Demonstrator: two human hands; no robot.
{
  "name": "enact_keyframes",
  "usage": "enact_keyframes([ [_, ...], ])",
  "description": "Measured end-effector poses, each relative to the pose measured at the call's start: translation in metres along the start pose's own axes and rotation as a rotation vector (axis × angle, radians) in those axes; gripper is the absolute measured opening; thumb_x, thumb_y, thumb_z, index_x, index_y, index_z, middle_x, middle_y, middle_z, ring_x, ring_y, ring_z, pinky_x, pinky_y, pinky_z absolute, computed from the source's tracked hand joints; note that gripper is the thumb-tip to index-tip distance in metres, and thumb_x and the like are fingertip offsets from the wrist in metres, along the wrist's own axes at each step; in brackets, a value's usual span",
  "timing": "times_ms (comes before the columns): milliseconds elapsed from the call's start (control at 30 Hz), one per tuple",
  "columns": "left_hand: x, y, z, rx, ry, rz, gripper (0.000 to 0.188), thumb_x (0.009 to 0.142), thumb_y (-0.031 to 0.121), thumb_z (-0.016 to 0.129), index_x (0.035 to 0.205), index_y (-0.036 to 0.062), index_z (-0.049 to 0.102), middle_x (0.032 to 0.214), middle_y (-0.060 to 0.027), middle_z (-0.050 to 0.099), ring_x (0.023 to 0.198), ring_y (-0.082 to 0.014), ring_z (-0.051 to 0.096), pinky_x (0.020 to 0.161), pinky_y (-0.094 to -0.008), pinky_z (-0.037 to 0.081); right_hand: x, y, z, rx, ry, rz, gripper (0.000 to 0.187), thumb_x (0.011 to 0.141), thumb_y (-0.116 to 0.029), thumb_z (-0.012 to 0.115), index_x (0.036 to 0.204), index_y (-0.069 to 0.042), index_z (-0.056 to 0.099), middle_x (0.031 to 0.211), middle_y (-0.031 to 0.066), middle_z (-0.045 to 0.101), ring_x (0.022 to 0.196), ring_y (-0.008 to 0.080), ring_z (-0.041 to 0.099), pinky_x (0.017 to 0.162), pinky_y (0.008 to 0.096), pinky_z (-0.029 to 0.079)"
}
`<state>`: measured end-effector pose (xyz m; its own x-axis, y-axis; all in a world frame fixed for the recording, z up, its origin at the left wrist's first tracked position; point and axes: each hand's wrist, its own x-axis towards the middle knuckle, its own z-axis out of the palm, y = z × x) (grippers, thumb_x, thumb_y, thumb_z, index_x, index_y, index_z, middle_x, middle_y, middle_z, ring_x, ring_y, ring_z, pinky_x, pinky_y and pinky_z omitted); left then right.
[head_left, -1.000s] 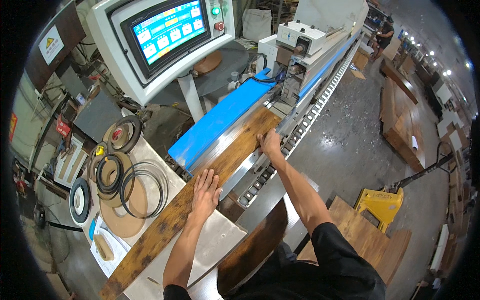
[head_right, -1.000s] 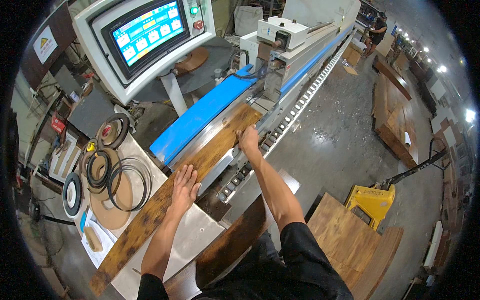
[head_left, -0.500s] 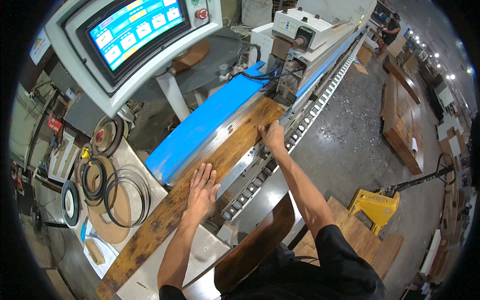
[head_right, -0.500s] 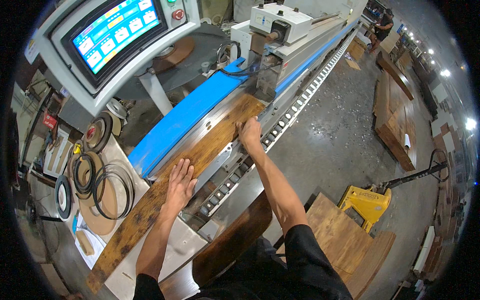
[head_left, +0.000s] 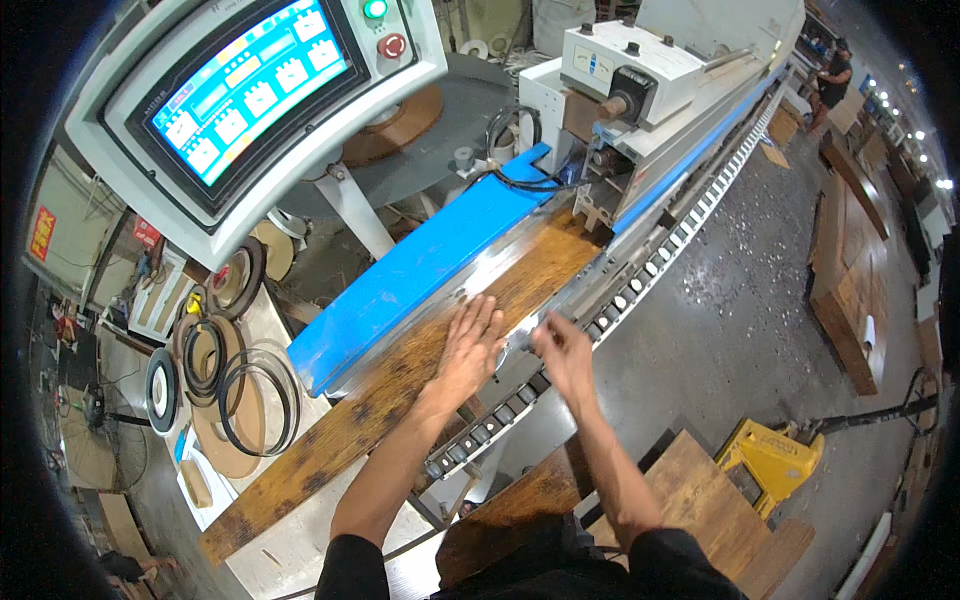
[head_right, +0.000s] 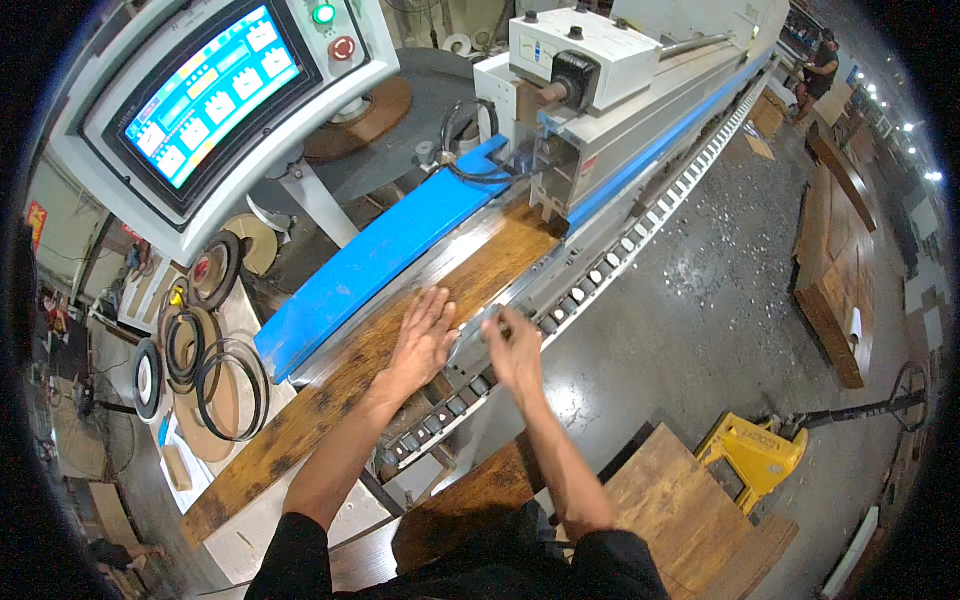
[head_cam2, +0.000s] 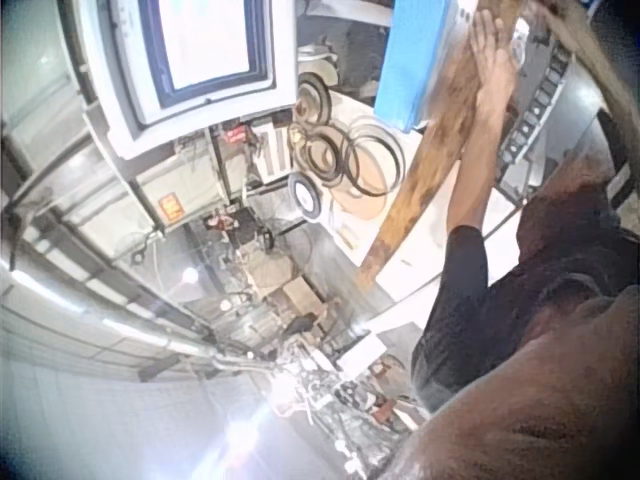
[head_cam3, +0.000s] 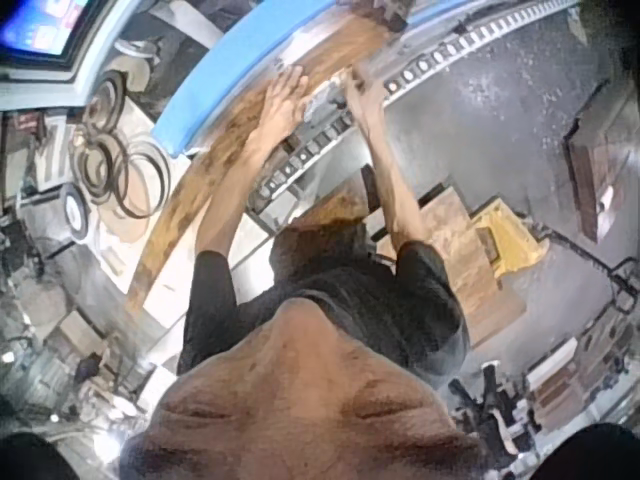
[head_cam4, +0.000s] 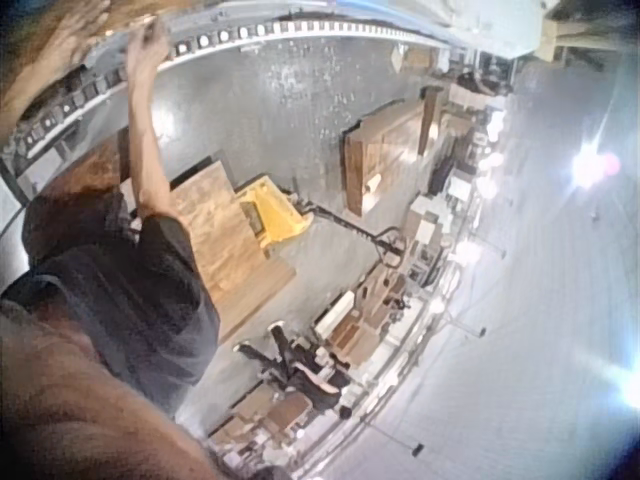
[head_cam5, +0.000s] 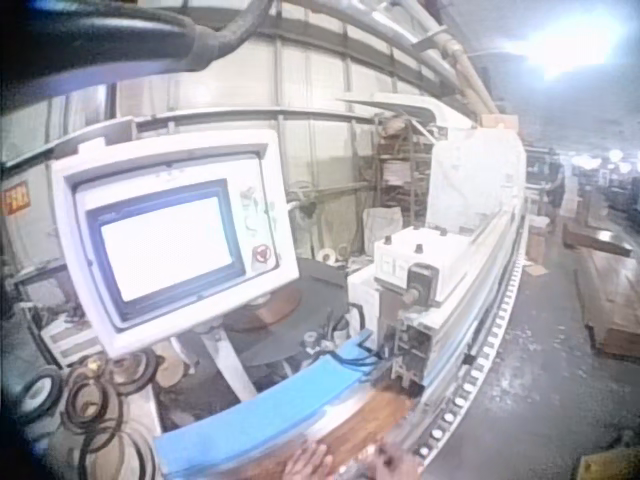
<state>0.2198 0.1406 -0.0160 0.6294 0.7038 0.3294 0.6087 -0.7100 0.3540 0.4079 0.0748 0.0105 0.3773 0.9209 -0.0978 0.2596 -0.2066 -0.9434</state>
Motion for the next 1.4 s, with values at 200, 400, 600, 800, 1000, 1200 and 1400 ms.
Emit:
enact_keyframes([
  [200, 0.056, -0.001, 0.038, -0.020, 0.089, 0.039, 0.052, 0.094, 0.021, 0.066, 0.139, -0.0041, 0.054, 0.151, -0.0269, 0.045, 0.144, -0.0437, 0.036, 0.120, -0.0554, 0.027, -0.116, -0.012, -0.001, 0.137, -0.266, 0.070, 0.044, 0.097, -0.027, 0.065, 0.135, -0.005, 0.062, 0.138, 0.0236, 0.059, 0.130, 0.0370, 0.056, 0.106, 0.0517, 0.049],
  [400, 0.020, 0.021, 0.002, -0.132, 0.089, 0.100, 0.048, 0.089, 0.017, 0.071, 0.132, -0.0013, 0.061, 0.147, -0.0246, 0.050, 0.140, -0.0443, 0.043, 0.116, -0.0519, 0.035, -0.186, -0.006, -0.036, -0.022, -0.151, 0.036, 0.043, 0.097, -0.028, 0.068, 0.132, -0.003, 0.064, 0.111, 0.0205, 0.073, 0.085, 0.0248, 0.068, 0.075, 0.0380, 0.055],
  [600, -0.184, -0.004, -0.116, 0.006, 0.083, -0.144, 0.040, 0.095, 0.014, 0.063, 0.129, -0.0058, 0.062, 0.143, -0.0245, 0.054, 0.138, -0.0435, 0.046, 0.115, -0.0503, 0.034, -0.224, 0.007, -0.028, 0.021, -0.120, 0.035, 0.043, 0.097, -0.030, 0.068, 0.133, -0.006, 0.065, 0.104, 0.0148, 0.074, 0.082, 0.0150, 0.062, 0.075, 0.0335, 0.054],
  [800, -0.363, -0.054, -0.204, 0.191, 0.050, -0.119, 0.056, 0.093, 0.028, 0.071, 0.141, 0.0036, 0.057, 0.148, -0.0276, 0.048, 0.136, -0.0481, 0.044, 0.112, -0.0555, 0.038, -0.223, 0.010, 0.034, -0.041, -0.227, -0.150, 0.041, 0.098, -0.028, 0.067, 0.132, -0.005, 0.065, 0.103, 0.0148, 0.074, 0.087, 0.0182, 0.065, 0.079, 0.0353, 0.054],
  [1000, -0.382, -0.079, -0.179, 0.261, 0.101, -0.080, 0.049, 0.096, 0.022, 0.063, 0.138, -0.0038, 0.056, 0.146, -0.0269, 0.050, 0.140, -0.0460, 0.042, 0.116, -0.0561, 0.030, -0.228, -0.035, 0.101, 0.065, -0.384, -0.245, 0.046, 0.099, -0.027, 0.063, 0.133, 0.005, 0.060, 0.118, 0.0212, 0.070, 0.099, 0.0258, 0.068, 0.086, 0.0364, 0.055],
  [1200, -0.326, -0.086, -0.133, 0.240, 0.148, 0.004, 0.058, 0.093, 0.024, 0.068, 0.143, -0.0008, 0.049, 0.147, -0.0255, 0.050, 0.137, -0.0468, 0.044, 0.114, -0.0596, 0.032, -0.219, -0.047, 0.155, -0.054, -0.315, -0.323, 0.050, 0.095, -0.019, 0.064, 0.133, 0.011, 0.055, 0.123, 0.0295, 0.065, 0.113, 0.0384, 0.065, 0.095, 0.0440, 0.053],
  [1400, -0.287, -0.060, -0.131, -0.004, 0.146, -0.106, 0.048, 0.087, 0.016, 0.068, 0.128, -0.0074, 0.061, 0.146, -0.0267, 0.050, 0.140, -0.0465, 0.040, 0.117, -0.0574, 0.029, -0.175, -0.054, 0.189, -0.276, -0.232, -0.260, 0.057, 0.089, -0.020, 0.067, 0.132, 0.013, 0.049, 0.115, 0.0333, 0.062, 0.115, 0.0475, 0.058, 0.099, 0.0519, 0.047],
])
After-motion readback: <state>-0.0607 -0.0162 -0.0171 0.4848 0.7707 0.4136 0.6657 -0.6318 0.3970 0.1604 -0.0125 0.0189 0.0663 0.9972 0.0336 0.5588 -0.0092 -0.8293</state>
